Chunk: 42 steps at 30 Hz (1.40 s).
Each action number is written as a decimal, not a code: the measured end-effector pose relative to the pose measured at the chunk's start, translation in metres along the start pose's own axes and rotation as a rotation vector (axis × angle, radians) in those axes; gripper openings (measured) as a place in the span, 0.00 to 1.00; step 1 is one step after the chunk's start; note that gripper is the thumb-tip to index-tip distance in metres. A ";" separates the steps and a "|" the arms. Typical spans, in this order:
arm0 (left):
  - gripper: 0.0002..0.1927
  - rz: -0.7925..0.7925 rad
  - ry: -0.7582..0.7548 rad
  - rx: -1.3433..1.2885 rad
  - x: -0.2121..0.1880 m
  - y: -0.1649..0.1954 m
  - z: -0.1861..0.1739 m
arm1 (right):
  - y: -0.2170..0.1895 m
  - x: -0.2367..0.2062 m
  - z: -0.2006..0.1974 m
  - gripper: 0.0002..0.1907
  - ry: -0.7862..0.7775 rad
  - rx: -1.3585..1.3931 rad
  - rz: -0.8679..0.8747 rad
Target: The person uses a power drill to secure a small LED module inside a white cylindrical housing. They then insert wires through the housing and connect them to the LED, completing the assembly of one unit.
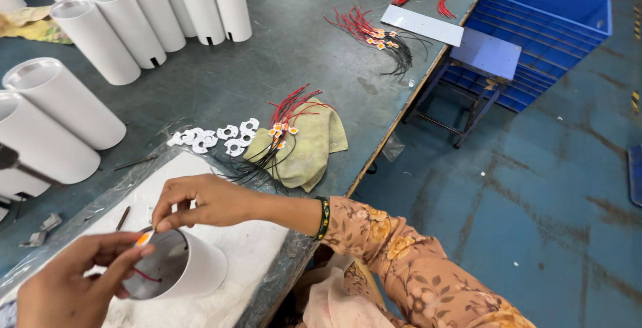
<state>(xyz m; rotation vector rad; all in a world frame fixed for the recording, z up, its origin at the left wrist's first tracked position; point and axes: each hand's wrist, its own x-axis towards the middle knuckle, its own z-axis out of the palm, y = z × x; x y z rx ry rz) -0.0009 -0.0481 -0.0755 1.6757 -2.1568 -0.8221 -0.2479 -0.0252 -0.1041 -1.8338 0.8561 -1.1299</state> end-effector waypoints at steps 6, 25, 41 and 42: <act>0.18 0.160 -0.155 -0.141 0.027 -0.049 0.015 | -0.008 -0.007 -0.001 0.07 -0.020 -0.232 -0.097; 0.14 0.435 0.271 0.382 -0.056 0.035 -0.008 | -0.017 -0.006 0.009 0.06 0.054 -0.174 -0.114; 0.14 0.632 0.134 0.213 -0.040 0.047 -0.014 | -0.006 -0.032 0.010 0.67 -0.081 -0.154 -0.019; 0.13 0.668 0.151 0.230 -0.040 0.047 -0.014 | 0.002 -0.035 0.020 0.70 -0.044 -0.149 -0.026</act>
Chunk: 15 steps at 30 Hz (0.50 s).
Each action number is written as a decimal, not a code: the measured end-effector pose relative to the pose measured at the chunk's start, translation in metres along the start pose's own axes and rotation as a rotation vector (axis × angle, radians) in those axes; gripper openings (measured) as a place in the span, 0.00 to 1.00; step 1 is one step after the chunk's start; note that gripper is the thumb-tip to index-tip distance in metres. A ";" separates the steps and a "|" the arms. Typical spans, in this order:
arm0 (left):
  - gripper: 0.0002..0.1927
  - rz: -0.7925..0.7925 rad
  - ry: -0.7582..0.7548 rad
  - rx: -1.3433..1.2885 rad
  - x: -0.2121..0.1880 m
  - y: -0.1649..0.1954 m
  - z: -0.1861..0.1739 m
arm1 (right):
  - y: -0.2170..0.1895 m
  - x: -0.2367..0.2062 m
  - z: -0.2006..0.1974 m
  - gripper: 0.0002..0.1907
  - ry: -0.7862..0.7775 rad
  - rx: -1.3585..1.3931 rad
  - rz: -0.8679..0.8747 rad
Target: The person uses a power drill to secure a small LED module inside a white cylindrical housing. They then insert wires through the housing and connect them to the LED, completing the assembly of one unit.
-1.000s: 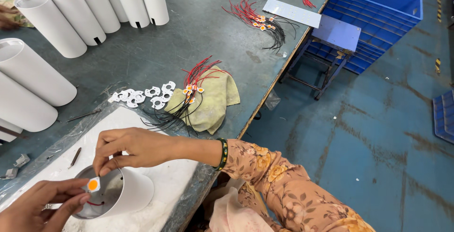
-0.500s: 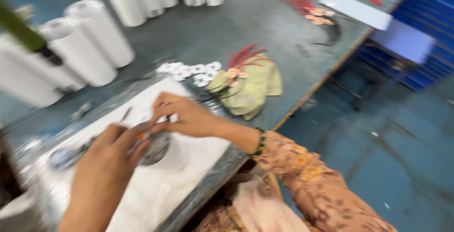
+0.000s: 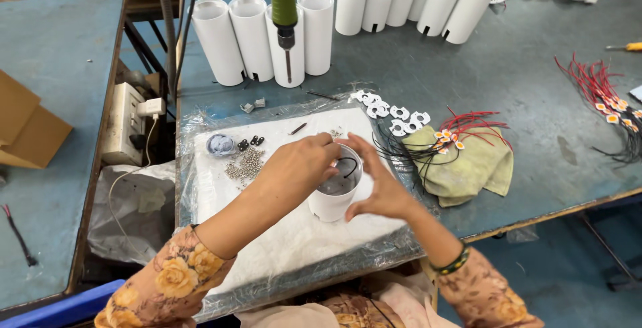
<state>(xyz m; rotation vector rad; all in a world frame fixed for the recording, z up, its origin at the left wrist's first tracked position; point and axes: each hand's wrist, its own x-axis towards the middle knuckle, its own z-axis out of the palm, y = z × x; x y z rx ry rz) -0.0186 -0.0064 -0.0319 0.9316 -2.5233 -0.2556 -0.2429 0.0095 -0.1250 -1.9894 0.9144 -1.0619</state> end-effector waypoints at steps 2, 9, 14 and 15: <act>0.17 -0.024 -0.062 0.026 -0.002 0.000 -0.001 | 0.015 -0.005 0.026 0.76 0.082 0.009 -0.005; 0.19 0.018 -0.129 0.037 -0.024 0.028 -0.018 | 0.044 -0.033 0.053 0.63 0.165 0.189 -0.009; 0.20 0.027 -0.235 0.040 -0.036 0.058 -0.037 | 0.026 -0.060 0.043 0.65 0.168 0.084 -0.086; 0.21 0.025 -0.265 0.040 -0.034 0.062 -0.038 | 0.021 -0.063 0.042 0.66 0.180 0.039 -0.087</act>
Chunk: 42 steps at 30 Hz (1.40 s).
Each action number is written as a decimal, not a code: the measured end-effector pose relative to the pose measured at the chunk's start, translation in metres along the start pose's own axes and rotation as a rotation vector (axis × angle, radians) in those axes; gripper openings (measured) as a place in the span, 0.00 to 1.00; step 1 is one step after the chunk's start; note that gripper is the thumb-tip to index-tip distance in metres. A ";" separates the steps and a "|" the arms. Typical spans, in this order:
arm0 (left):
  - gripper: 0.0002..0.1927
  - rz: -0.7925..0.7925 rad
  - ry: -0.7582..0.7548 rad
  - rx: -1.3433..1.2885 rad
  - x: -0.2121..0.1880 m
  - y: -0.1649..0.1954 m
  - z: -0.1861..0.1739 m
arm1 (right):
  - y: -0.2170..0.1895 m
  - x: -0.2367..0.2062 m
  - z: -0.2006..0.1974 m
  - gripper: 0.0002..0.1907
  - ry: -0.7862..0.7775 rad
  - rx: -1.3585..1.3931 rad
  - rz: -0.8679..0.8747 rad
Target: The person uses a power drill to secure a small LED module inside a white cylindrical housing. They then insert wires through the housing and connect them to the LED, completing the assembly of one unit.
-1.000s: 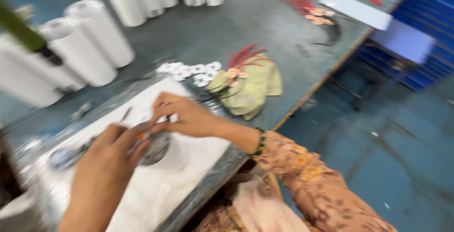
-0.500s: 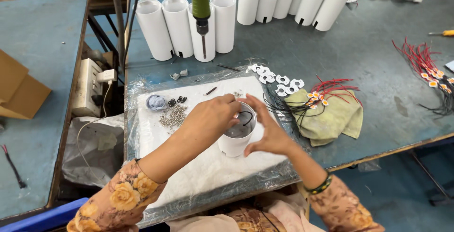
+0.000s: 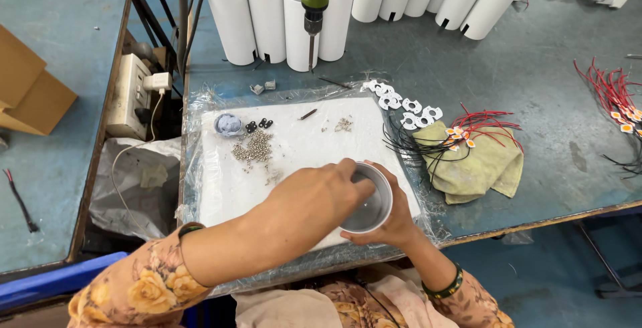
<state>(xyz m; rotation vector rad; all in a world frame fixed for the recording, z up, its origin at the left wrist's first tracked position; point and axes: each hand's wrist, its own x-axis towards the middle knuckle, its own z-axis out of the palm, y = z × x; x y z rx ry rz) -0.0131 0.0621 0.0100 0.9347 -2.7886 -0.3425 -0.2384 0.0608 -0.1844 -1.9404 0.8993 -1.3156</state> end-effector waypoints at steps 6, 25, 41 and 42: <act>0.26 0.059 -0.059 0.023 0.024 0.021 0.008 | -0.022 -0.009 -0.015 0.67 0.041 -0.179 0.019; 0.19 0.112 0.042 0.145 0.024 0.030 0.016 | -0.041 -0.008 -0.024 0.65 0.061 -0.261 -0.148; 0.13 0.114 0.055 0.163 0.035 0.028 0.046 | -0.030 -0.017 -0.025 0.65 0.060 -0.310 -0.117; 0.12 0.111 0.074 0.149 0.036 0.028 0.048 | -0.030 -0.017 -0.026 0.65 0.062 -0.331 -0.125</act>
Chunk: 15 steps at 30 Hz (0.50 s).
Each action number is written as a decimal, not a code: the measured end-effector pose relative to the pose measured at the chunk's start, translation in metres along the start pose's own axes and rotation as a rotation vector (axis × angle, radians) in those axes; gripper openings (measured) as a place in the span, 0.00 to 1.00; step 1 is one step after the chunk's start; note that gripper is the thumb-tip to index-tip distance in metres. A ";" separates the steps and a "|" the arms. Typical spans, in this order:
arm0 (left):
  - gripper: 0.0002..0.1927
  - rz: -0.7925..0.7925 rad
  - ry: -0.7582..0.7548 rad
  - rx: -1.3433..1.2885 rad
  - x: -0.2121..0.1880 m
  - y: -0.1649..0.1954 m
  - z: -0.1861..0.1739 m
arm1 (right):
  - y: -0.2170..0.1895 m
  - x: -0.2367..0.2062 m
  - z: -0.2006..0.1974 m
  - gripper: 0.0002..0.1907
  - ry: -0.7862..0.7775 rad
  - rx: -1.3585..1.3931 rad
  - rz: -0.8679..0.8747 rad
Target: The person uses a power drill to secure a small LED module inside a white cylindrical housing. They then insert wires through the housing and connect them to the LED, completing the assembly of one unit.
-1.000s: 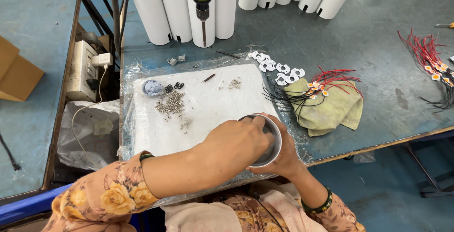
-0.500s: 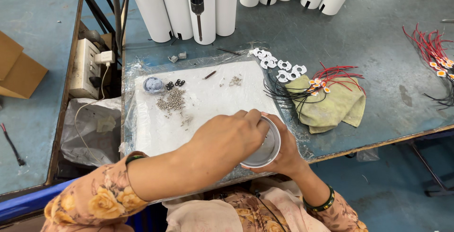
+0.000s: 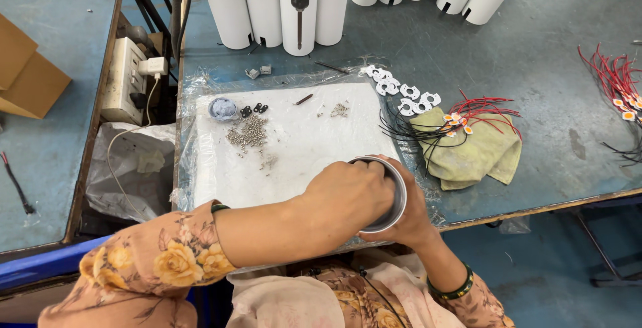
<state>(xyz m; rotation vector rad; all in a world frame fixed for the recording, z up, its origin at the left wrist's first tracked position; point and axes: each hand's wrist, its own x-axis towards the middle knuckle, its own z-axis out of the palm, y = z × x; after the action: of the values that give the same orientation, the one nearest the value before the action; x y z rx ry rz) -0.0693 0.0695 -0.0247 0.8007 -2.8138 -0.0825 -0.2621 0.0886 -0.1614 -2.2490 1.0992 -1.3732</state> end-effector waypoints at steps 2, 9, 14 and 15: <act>0.11 -0.009 -0.029 0.022 0.003 0.001 0.002 | 0.001 0.000 -0.001 0.65 0.006 -0.041 -0.017; 0.10 0.018 -0.059 0.027 0.010 0.000 0.002 | 0.002 0.000 -0.004 0.65 0.024 0.027 0.039; 0.09 0.010 -0.091 -0.036 0.009 -0.002 0.000 | -0.006 0.007 -0.007 0.63 0.016 0.036 0.013; 0.10 0.014 -0.102 -0.059 0.008 -0.002 0.000 | -0.008 0.009 -0.009 0.61 -0.001 0.050 0.065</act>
<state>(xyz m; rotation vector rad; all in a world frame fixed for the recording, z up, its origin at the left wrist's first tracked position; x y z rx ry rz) -0.0751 0.0632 -0.0237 0.7840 -2.8964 -0.2092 -0.2635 0.0888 -0.1468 -2.1592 1.1159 -1.3587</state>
